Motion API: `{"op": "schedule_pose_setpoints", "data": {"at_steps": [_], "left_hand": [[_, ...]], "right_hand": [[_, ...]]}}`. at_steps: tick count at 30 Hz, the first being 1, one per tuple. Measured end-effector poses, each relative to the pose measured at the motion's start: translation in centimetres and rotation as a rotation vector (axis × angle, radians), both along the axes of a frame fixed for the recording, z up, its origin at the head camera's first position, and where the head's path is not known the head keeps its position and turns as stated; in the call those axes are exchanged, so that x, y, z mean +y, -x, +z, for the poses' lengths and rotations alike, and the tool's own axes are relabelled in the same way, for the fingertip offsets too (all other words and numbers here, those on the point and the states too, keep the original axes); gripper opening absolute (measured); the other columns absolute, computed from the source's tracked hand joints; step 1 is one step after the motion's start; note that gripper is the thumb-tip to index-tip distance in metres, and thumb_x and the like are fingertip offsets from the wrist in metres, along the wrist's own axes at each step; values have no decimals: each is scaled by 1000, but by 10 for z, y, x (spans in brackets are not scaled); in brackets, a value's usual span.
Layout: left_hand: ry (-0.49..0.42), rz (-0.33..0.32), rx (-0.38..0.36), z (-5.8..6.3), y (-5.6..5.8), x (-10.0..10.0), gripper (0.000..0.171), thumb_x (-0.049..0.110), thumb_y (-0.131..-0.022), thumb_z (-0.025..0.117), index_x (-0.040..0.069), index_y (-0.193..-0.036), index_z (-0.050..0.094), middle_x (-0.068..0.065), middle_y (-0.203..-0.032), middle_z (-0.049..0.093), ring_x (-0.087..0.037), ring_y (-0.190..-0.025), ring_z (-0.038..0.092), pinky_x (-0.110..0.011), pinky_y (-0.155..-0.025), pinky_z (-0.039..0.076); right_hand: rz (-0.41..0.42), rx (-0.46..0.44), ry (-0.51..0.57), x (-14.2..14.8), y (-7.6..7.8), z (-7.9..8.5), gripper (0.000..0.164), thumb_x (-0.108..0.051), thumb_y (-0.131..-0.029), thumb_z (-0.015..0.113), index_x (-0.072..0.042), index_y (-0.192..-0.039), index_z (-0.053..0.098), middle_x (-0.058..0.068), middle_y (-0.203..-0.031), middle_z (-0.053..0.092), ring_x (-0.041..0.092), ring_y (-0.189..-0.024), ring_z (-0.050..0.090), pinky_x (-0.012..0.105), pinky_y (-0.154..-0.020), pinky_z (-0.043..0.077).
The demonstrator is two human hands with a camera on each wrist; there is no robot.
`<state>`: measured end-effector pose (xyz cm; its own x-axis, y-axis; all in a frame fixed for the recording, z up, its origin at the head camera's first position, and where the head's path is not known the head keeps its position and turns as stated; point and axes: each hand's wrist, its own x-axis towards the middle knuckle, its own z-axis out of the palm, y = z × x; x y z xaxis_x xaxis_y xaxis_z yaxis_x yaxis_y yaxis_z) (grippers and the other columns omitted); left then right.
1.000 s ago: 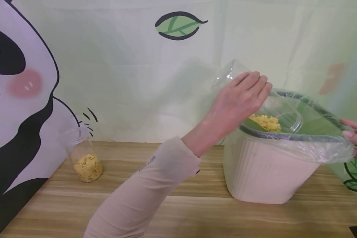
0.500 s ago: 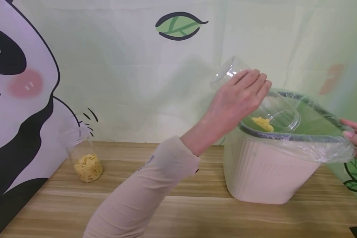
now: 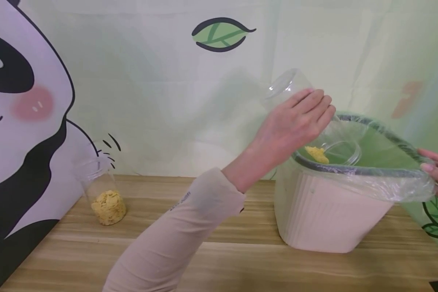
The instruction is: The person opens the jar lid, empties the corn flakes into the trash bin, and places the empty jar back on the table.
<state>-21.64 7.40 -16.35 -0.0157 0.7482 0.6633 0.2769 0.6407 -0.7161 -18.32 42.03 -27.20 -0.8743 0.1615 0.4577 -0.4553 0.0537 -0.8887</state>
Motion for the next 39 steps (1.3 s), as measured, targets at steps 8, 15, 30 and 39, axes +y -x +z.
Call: {"op": "schedule_pose_setpoints", "data": {"at_steps": [8, 15, 30, 39], "left_hand": [[-17, 1, 4, -4, 4, 1, 50, -7, -92, 18, 13, -112, 59, 3, -112, 61, -14, -110, 50, -25, -101, 34], [-52, 28, -46, -6, 4, -2, 40, -2, -90, 28, 14, -110, 58, 3, -112, 60, -15, -108, 51, -25, -101, 34], [-101, 27, -39, 3, 5, -9, 44, -4, -91, 22, 13, -110, 58, 2, -112, 58, -15, -109, 50, -25, -102, 33], [-92, 53, -96, 3, 4, -10, 42, -3, -92, 27, 14, -115, 57, 2, -118, 57, -15, -115, 48, -26, -104, 30]], "right_hand": [[1, 12, 20, 4, 2, -2, 35, -2, -88, 55, -17, -120, 57, -13, -117, 52, -3, -85, 54, 10, -58, 48], [-2, 22, 9, 3, 2, -2, 35, -1, -88, 55, -17, -119, 59, -15, -112, 53, -1, -80, 54, 11, -56, 48], [-15, 5, -19, -1, -7, 3, 35, -3, -89, 53, -22, -118, 57, -14, -104, 54, -3, -79, 55, 10, -56, 47], [2, -11, -31, 1, -7, 4, 35, -3, -90, 51, -23, -119, 56, -11, -93, 58, 0, -74, 56, 12, -54, 47]]}}
